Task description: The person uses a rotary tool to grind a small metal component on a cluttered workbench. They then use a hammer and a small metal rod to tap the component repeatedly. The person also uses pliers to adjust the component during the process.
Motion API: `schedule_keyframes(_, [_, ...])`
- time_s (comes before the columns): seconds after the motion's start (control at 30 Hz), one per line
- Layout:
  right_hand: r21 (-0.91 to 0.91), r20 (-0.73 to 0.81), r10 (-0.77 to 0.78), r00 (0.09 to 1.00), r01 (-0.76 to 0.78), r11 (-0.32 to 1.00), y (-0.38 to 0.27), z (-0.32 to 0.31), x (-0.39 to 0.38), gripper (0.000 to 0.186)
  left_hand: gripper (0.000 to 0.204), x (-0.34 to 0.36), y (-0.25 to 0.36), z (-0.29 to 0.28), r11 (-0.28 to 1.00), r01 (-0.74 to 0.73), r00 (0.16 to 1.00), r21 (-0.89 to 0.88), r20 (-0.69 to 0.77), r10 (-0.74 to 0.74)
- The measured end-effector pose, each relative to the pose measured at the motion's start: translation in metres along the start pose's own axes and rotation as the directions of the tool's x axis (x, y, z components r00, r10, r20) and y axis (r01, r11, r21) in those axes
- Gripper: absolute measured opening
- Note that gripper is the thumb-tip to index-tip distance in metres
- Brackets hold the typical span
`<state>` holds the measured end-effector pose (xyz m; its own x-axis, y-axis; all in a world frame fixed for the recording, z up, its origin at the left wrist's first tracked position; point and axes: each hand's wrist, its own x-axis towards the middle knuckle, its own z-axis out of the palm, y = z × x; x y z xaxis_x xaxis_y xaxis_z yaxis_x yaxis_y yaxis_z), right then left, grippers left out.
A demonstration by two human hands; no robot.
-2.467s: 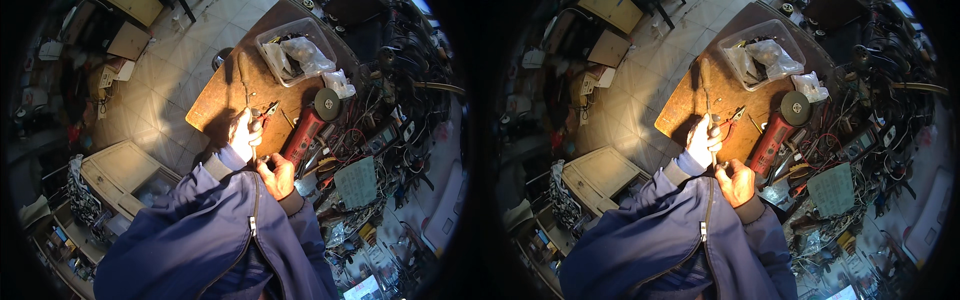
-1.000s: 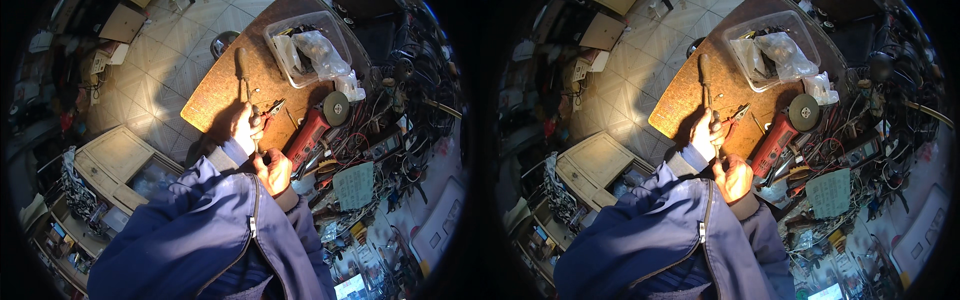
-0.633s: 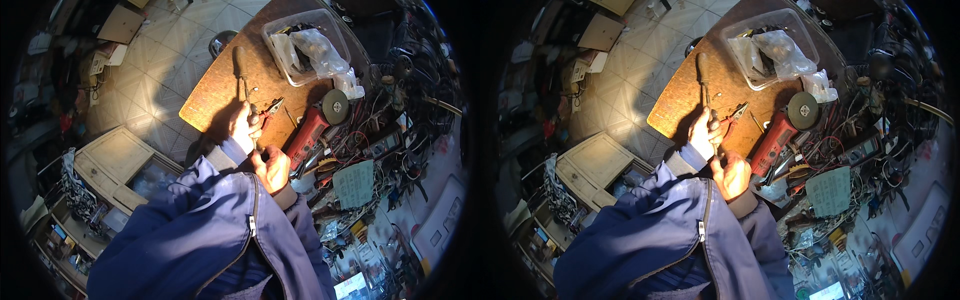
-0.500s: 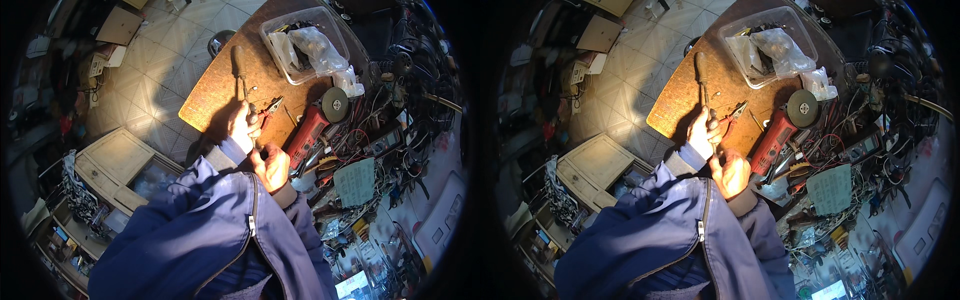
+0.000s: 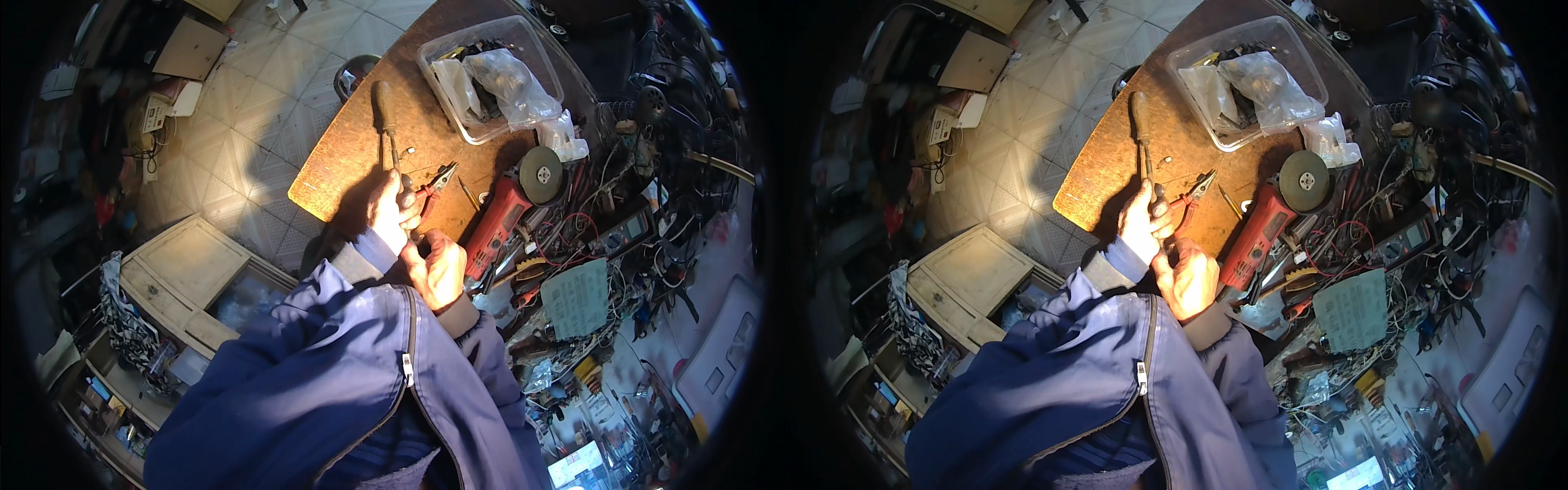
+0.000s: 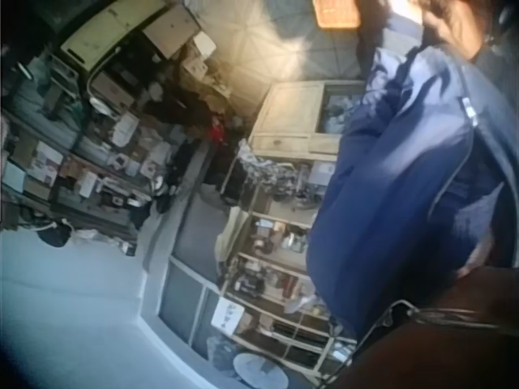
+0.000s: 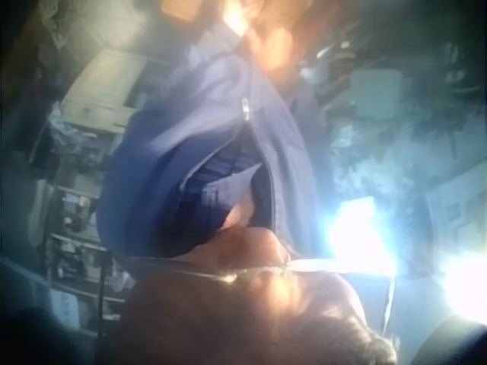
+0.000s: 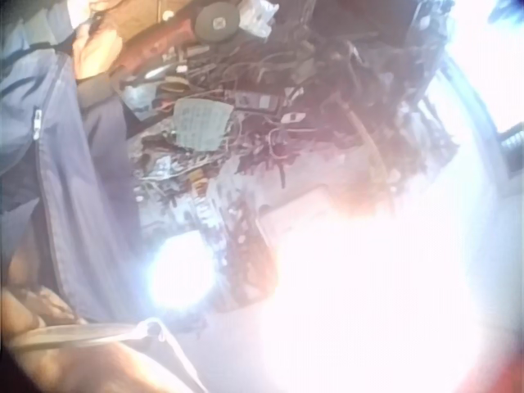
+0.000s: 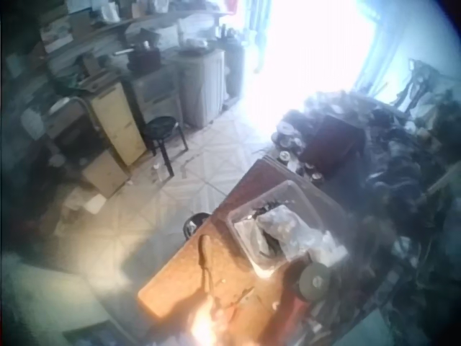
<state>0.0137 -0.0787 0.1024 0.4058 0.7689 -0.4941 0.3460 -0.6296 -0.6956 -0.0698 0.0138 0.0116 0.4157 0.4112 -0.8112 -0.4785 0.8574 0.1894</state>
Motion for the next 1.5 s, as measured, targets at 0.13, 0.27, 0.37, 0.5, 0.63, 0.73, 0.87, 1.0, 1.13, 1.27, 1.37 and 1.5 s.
schedule_keyframes(0.13, [-0.008, -0.133, -0.112, 0.985, 0.112, 0.994, 0.018, 0.006, -0.018, 0.034, 0.031, -0.001, -0.001, 0.003, 1.000, 0.004, 1.000, -0.010, 0.002, -0.004])
schedule_keyframes(0.27, [0.058, -0.144, -0.142, 0.979, 0.152, 0.987, 0.009, 0.009, 0.001, 0.033, 0.031, -0.001, -0.001, 0.002, 1.000, -0.014, 1.000, 0.022, -0.026, 0.014])
schedule_keyframes(0.37, [0.009, -0.135, -0.125, 0.983, 0.127, 0.992, 0.002, 0.001, -0.013, 0.033, 0.031, -0.022, 0.010, 0.038, 1.000, 0.019, 0.989, -0.009, -0.144, -0.020])
schedule_keyframes(0.5, [-0.092, -0.065, -0.108, 0.992, 0.102, 0.991, 0.006, 0.002, -0.005, 0.027, 0.031, -0.019, 0.010, 0.036, 0.999, 0.027, 0.987, 0.017, -0.161, -0.023])
schedule_keyframes(0.63, [0.010, -0.041, -0.050, 0.998, 0.051, 0.999, 0.002, 0.000, -0.011, 0.029, 0.031, -0.002, -0.001, 0.000, 0.999, -0.007, 0.999, -0.033, 0.041, 0.008])
schedule_keyframes(0.73, [-0.030, -0.049, -0.078, 0.996, 0.077, 0.997, 0.004, 0.001, -0.008, 0.028, 0.031, -0.005, 0.000, 0.005, 1.000, 0.001, 1.000, -0.006, -0.008, -0.001])
schedule_keyframes(0.87, [0.004, -0.112, -0.128, 0.985, 0.129, 0.992, 0.000, 0.001, -0.005, 0.029, 0.032, -0.001, -0.001, 0.002, 1.000, 0.001, 0.999, -0.008, -0.034, -0.001])
schedule_keyframes(1.0, [0.009, -0.137, -0.113, 0.984, 0.116, 0.993, 0.008, 0.006, -0.013, 0.029, 0.032, -0.001, -0.002, 0.001, 1.000, -0.001, 1.000, -0.015, -0.010, 0.001])
schedule_keyframes(1.13, [0.011, -0.133, -0.143, 0.981, 0.146, 0.989, -0.001, 0.006, 0.000, 0.032, 0.032, 0.001, 0.000, -0.002, 1.000, -0.009, 1.000, 0.012, -0.010, 0.009])
schedule_keyframes(1.27, [-0.059, -0.019, -0.060, 0.998, 0.058, 0.997, 0.010, 0.000, -0.016, 0.027, 0.032, -0.003, -0.002, -0.004, 0.999, -0.014, 0.998, -0.048, 0.064, 0.017])
schedule_keyframes(1.37, [0.015, -0.011, -0.029, 1.000, 0.029, 0.999, -0.002, 0.002, 0.002, 0.026, 0.031, -0.016, 0.011, 0.032, 1.000, 0.013, 0.989, 0.024, -0.150, -0.010])
schedule_keyframes(1.5, [0.018, -0.119, -0.063, 0.991, 0.065, 0.998, 0.010, 0.007, -0.020, 0.031, 0.031, -0.018, 0.011, 0.028, 1.000, 0.011, 0.995, -0.001, -0.098, -0.011])
